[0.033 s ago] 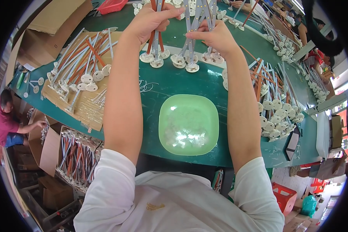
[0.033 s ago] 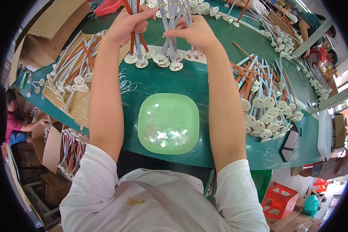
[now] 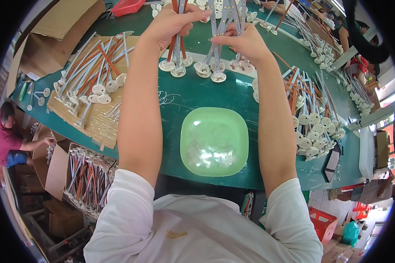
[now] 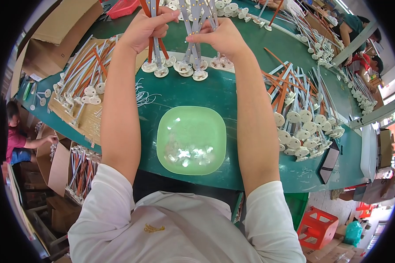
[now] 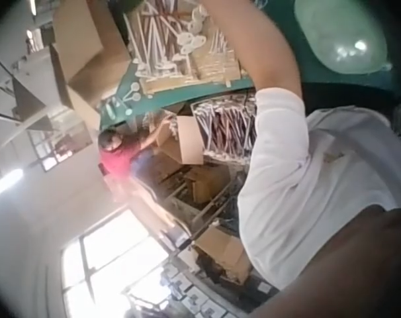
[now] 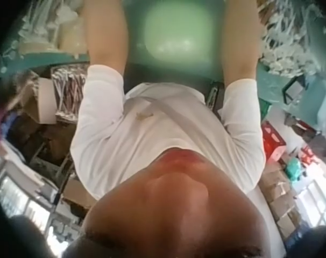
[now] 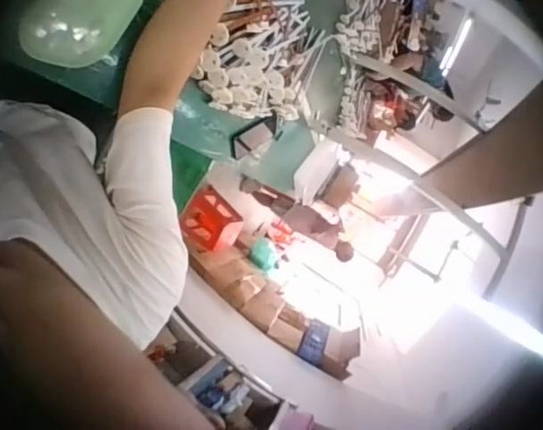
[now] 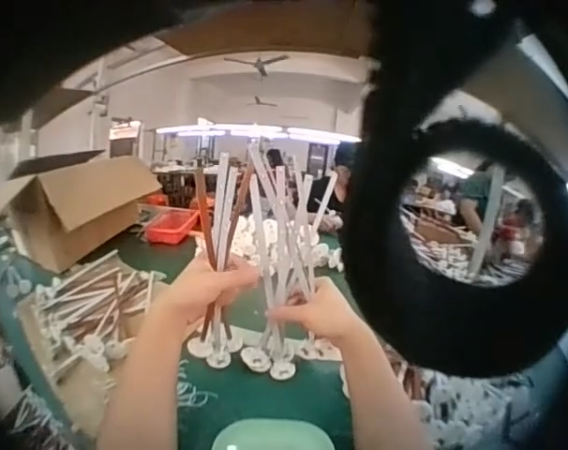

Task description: Assembling small industrial components by bundling strips into circular bases and securing them with wire ties.

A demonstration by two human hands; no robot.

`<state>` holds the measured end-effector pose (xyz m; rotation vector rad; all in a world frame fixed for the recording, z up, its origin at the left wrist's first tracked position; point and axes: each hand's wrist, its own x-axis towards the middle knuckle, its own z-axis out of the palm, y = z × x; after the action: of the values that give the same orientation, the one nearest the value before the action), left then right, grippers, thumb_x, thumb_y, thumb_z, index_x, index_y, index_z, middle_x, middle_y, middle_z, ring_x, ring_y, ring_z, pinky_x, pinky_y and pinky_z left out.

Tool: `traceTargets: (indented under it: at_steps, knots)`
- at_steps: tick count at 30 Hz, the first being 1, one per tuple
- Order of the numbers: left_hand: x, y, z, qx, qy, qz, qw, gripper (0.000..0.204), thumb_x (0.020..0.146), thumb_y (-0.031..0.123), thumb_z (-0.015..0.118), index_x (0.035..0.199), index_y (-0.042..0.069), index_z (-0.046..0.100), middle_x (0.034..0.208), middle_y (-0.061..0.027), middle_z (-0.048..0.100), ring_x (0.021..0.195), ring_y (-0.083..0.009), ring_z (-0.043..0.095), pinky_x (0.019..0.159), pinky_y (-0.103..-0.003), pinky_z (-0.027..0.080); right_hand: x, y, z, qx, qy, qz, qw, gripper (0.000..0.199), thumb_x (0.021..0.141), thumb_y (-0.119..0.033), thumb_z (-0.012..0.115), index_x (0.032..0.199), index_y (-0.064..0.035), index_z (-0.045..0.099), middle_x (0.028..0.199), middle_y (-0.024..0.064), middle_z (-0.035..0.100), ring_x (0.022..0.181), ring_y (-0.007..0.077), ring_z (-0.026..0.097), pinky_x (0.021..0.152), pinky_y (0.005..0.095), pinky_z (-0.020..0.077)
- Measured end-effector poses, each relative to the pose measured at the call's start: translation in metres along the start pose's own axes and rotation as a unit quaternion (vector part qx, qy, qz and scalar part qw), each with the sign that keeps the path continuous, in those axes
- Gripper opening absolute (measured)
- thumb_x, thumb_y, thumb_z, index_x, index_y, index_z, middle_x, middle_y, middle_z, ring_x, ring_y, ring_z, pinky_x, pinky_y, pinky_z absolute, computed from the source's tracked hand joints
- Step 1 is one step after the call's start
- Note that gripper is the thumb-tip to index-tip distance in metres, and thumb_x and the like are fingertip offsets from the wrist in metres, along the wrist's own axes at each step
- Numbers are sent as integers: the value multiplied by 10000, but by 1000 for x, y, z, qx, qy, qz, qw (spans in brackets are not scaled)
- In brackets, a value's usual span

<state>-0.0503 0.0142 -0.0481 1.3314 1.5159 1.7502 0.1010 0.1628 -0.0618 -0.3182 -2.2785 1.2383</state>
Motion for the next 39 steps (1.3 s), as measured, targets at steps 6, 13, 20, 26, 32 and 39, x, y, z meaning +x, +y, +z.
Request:
traceTargets:
  at_steps: [6,13,20,26,32,39]
  knots:
    - [0,19,26,90,39,30,995,270,709,171,790,837,39,592,661,-21,572,555,-95,511,517,-237,402,2,2,-6,0,-7,27,1000,318,575,-216,847,757,-6,693,671,27,638,578,89,512,521,259,353]
    - [4,14,30,74,48,31,996,442,655,158,814,1003,-51,639,793,-87,667,678,-144,620,630,-267,498,2,4,0,0,-4,-3,1000,209,662,-139,812,769,-19,679,642,2,608,509,48,457,462,221,311]
    - [13,-12,28,148,76,95,982,287,702,228,804,872,28,689,638,30,556,507,-53,428,501,-237,322,1,-1,5,30,-18,-23,999,229,663,-118,803,836,-24,687,693,1,621,538,50,476,476,219,320]
    - [8,3,33,185,82,37,979,340,651,264,822,843,17,689,649,1,604,543,-58,487,509,-236,358,-1,6,1,141,8,-9,990,249,701,-154,786,861,-20,650,636,-32,529,496,42,392,461,217,281]
    - [6,4,32,166,87,35,982,353,645,274,826,836,13,683,638,4,594,551,-58,496,516,-229,368,-2,7,6,218,44,-14,975,246,732,-128,762,898,0,632,641,-29,519,468,40,349,432,215,250]
    - [7,2,30,154,78,45,984,374,631,284,836,838,14,681,682,-14,608,592,-77,524,575,-240,407,0,20,10,207,-3,-1,978,253,626,-114,810,825,-29,679,714,3,629,516,47,413,462,221,300]
